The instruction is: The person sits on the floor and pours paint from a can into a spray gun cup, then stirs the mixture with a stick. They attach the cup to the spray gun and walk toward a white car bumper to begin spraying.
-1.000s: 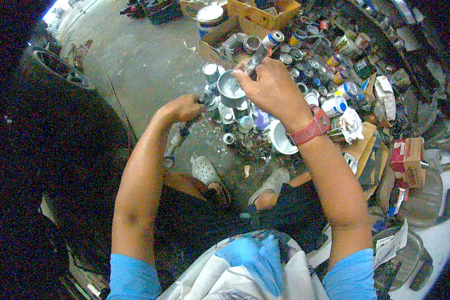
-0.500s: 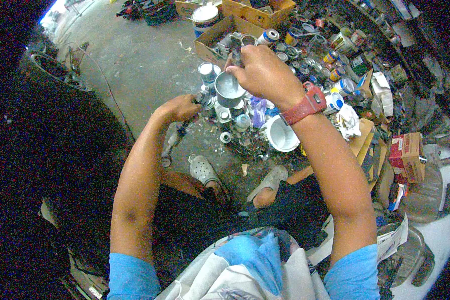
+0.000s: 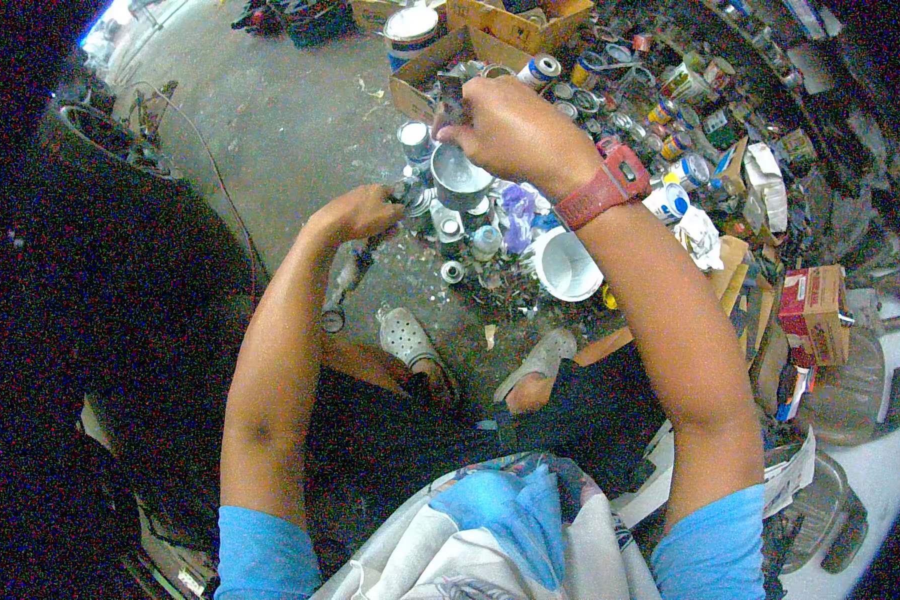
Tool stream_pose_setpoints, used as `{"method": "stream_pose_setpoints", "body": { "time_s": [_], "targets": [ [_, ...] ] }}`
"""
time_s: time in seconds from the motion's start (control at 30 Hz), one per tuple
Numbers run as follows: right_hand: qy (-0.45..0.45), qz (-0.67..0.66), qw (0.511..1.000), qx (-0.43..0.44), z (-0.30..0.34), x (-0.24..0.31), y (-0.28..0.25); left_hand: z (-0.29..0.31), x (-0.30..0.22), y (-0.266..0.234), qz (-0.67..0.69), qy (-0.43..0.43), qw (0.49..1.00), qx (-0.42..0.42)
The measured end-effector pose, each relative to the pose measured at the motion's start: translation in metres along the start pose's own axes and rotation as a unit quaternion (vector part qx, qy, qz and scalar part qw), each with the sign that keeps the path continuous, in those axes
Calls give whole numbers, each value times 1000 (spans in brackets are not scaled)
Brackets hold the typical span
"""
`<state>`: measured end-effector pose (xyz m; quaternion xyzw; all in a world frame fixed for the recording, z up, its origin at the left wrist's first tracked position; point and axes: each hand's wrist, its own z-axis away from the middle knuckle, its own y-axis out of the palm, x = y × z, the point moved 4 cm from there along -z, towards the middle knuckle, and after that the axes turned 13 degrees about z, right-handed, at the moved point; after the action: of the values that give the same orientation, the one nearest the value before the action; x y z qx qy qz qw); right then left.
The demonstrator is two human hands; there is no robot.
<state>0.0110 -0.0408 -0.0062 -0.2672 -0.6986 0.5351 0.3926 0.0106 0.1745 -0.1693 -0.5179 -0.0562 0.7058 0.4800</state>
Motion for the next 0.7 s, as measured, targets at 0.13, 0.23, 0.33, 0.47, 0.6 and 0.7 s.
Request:
{"method": "stream_pose_setpoints", "body": {
  "time_s": [0.13, 0.23, 0.33, 0.47, 0.6, 0.7],
  "targets": [
    [15, 66, 998, 17, -3, -5, 4, -3, 4, 0, 8, -20, 1000, 4],
    [-15, 25, 999, -36, -2, -3, 1, -2, 3, 0, 0, -11, 1000, -1],
    [2, 62, 997, 44, 2, -4, 1, 0, 1, -1, -9, -6, 1000, -8],
    [-64, -30, 996, -62, 9, 2, -21, 0, 3, 0, -2, -5, 1000, 7],
    [36, 58, 987, -145, 26, -3, -25, -5, 7, -2, -2, -9, 1000, -4],
    [81, 49, 985, -143, 35, 0, -7, -8, 9, -2, -3, -7, 1000, -1]
  ]
}}
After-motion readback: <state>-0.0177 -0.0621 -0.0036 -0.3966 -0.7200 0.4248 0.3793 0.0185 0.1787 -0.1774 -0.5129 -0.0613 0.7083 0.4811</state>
